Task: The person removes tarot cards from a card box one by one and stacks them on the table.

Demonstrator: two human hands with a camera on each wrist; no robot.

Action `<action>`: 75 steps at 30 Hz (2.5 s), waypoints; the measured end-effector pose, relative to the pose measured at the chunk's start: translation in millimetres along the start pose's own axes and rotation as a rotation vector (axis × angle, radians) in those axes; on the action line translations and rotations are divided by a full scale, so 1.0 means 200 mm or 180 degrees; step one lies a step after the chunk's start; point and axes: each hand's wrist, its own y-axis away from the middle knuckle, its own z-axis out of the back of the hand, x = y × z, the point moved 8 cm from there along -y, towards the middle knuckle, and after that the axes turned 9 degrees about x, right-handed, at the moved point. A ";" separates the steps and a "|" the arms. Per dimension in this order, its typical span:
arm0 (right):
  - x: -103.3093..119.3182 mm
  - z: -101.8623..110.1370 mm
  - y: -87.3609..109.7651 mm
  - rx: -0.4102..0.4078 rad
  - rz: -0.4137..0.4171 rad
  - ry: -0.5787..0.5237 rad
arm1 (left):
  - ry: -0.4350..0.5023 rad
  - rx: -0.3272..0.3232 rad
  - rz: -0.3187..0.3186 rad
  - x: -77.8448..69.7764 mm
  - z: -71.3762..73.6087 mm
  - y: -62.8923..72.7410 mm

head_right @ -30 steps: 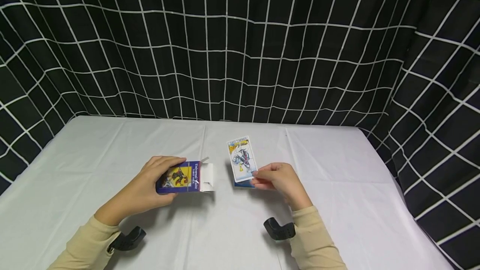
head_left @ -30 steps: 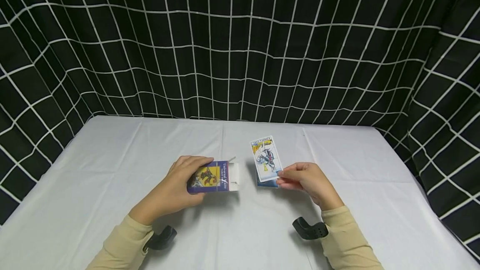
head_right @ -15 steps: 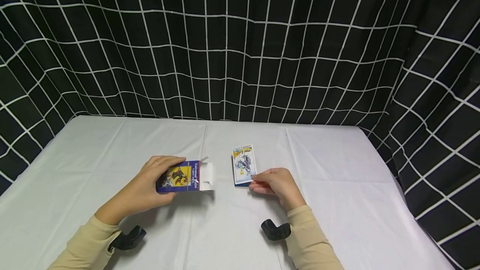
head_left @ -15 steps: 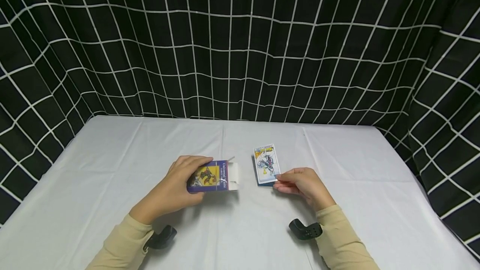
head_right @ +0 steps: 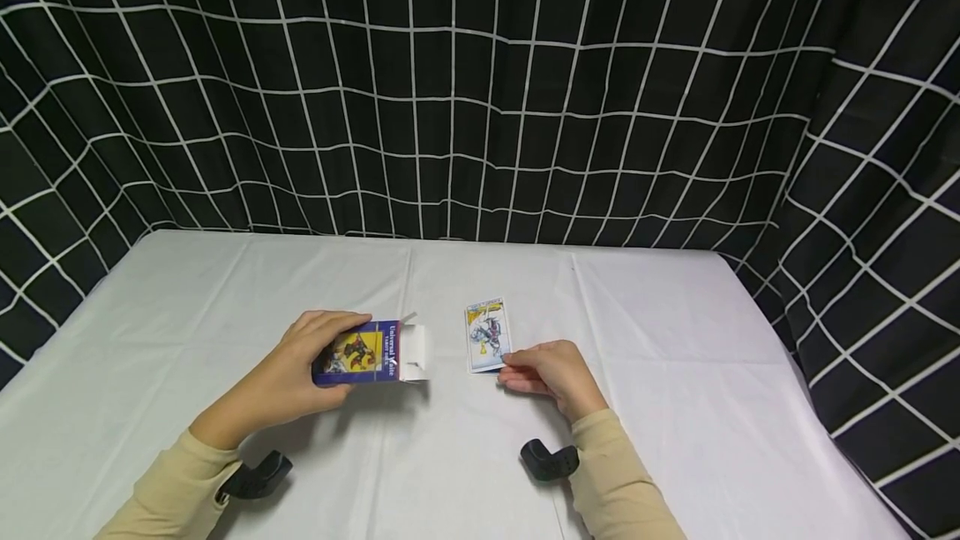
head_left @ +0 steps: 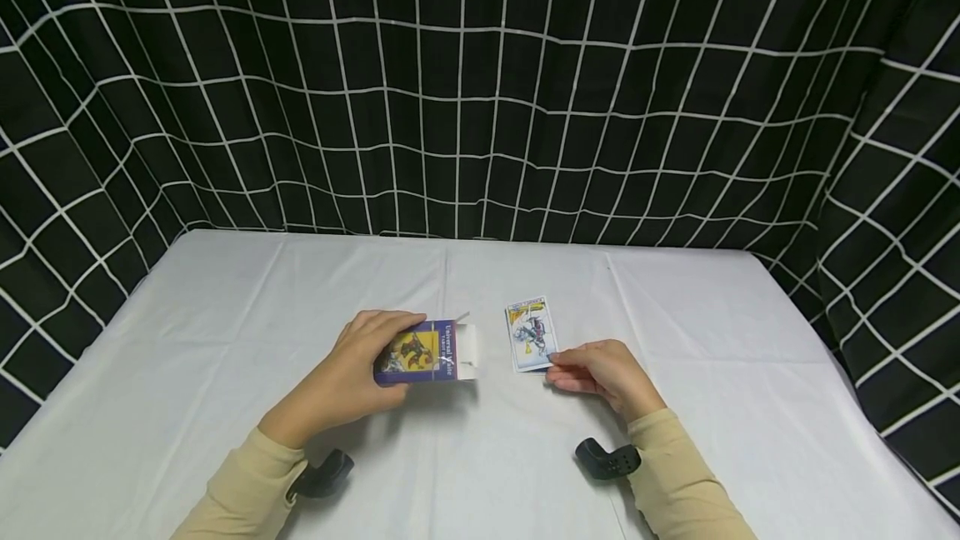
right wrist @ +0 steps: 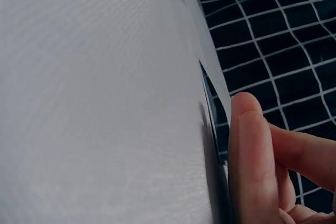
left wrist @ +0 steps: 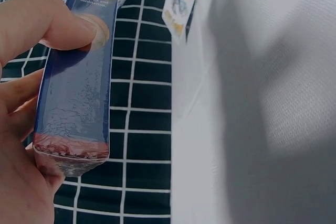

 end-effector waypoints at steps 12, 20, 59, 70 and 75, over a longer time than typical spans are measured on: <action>-0.03 0.01 0.01 -0.0120 -0.0237 0.0578 | 0.0003 0.0016 0.0010 -0.01 0.00 0.00; -0.04 0.02 0.00 -0.0160 -0.0280 0.0782 | -0.0019 0.0015 0.0000 -0.01 -0.01 0.00; -0.03 0.00 -0.01 -0.0181 -0.0387 0.1315 | -0.0024 0.0045 -0.0033 -0.02 -0.02 -0.01; 0.03 0.02 0.02 -0.0251 -0.0159 0.1012 | -0.0035 0.0038 0.0002 0.00 -0.02 -0.01; 0.13 0.01 0.07 -0.0586 0.0311 0.0863 | -0.0055 0.0033 0.0004 0.02 -0.01 -0.01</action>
